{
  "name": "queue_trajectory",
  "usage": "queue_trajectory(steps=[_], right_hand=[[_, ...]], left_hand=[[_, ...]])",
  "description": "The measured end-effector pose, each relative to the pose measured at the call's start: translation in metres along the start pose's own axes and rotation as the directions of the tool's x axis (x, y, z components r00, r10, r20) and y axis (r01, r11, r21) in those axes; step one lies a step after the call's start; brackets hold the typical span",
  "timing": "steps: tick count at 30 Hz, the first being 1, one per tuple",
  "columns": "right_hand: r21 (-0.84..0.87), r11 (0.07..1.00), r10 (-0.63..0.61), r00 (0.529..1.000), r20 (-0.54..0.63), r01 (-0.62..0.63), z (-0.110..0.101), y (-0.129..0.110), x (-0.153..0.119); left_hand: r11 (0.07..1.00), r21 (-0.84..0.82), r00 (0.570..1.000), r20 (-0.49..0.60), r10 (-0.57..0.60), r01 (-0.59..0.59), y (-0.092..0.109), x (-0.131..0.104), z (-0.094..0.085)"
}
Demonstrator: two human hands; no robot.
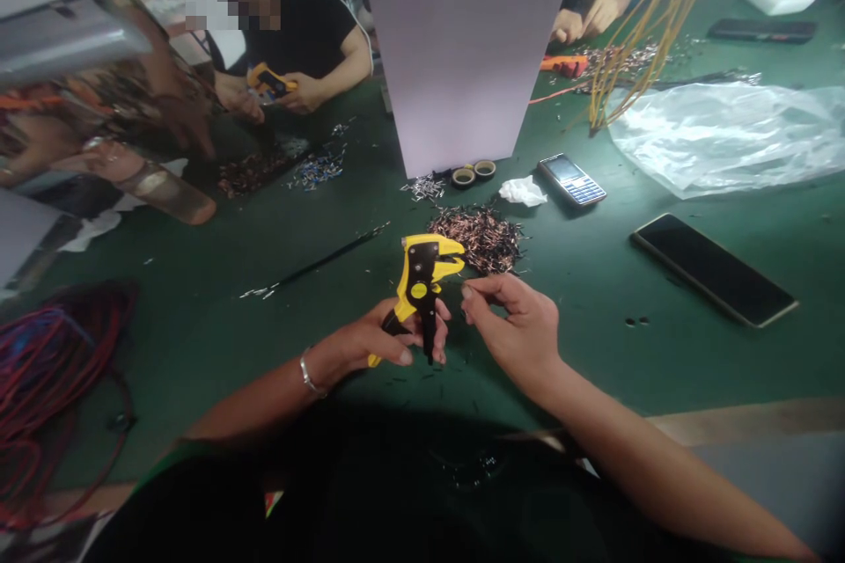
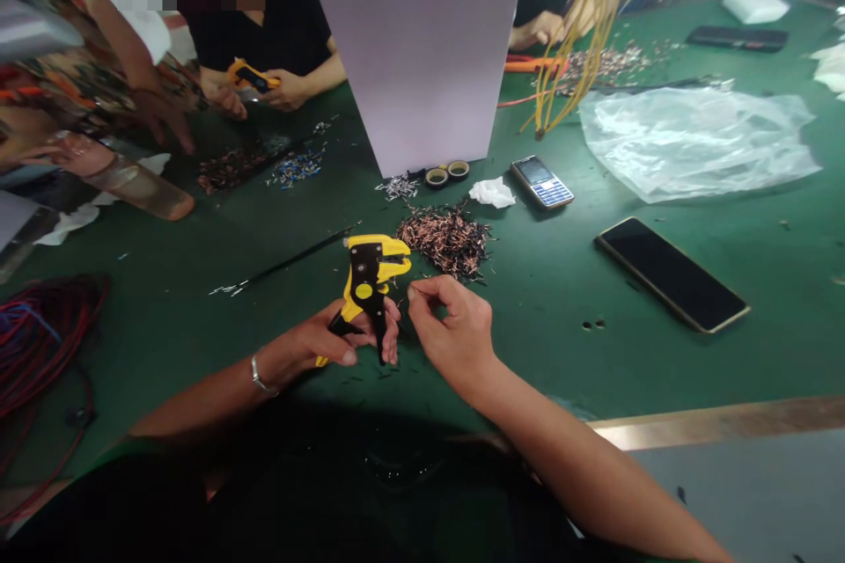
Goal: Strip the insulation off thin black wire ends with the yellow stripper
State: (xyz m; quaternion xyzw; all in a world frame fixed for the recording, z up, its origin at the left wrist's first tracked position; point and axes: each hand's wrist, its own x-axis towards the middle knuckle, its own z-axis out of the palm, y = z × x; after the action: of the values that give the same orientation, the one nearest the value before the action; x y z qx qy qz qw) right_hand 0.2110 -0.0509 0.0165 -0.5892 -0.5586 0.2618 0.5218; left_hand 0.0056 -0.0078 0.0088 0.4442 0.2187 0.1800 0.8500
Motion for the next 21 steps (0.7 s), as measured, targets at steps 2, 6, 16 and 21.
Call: queue_trajectory(steps=[2, 6, 16, 21], right_hand=[[-0.032, 0.999, -0.027, 1.000, -0.016, 0.026, 0.0004, -0.0020, -0.0004], [-0.075, 0.990, -0.118, 0.993, -0.011, 0.117, 0.0030, -0.0041, -0.0030], [-0.146, 0.955, -0.247, 0.965, 0.091, 0.259, 0.0073, 0.0001, -0.0098], [-0.103, 0.968, -0.216, 0.967, 0.136, 0.230, 0.0069, -0.0029, -0.0097]], left_hand=[[1.000, 0.004, 1.000, -0.009, 0.006, -0.006, -0.0006, 0.0002, -0.0001], [0.998, 0.056, 0.999, -0.018, 0.040, -0.039, -0.0033, 0.0028, 0.0015], [0.926, 0.370, 0.995, -0.030, 0.093, -0.075, 0.0004, 0.0064, 0.0067], [0.889, 0.441, 0.986, -0.050, 0.159, -0.121, -0.0022, 0.0065, 0.0040]])
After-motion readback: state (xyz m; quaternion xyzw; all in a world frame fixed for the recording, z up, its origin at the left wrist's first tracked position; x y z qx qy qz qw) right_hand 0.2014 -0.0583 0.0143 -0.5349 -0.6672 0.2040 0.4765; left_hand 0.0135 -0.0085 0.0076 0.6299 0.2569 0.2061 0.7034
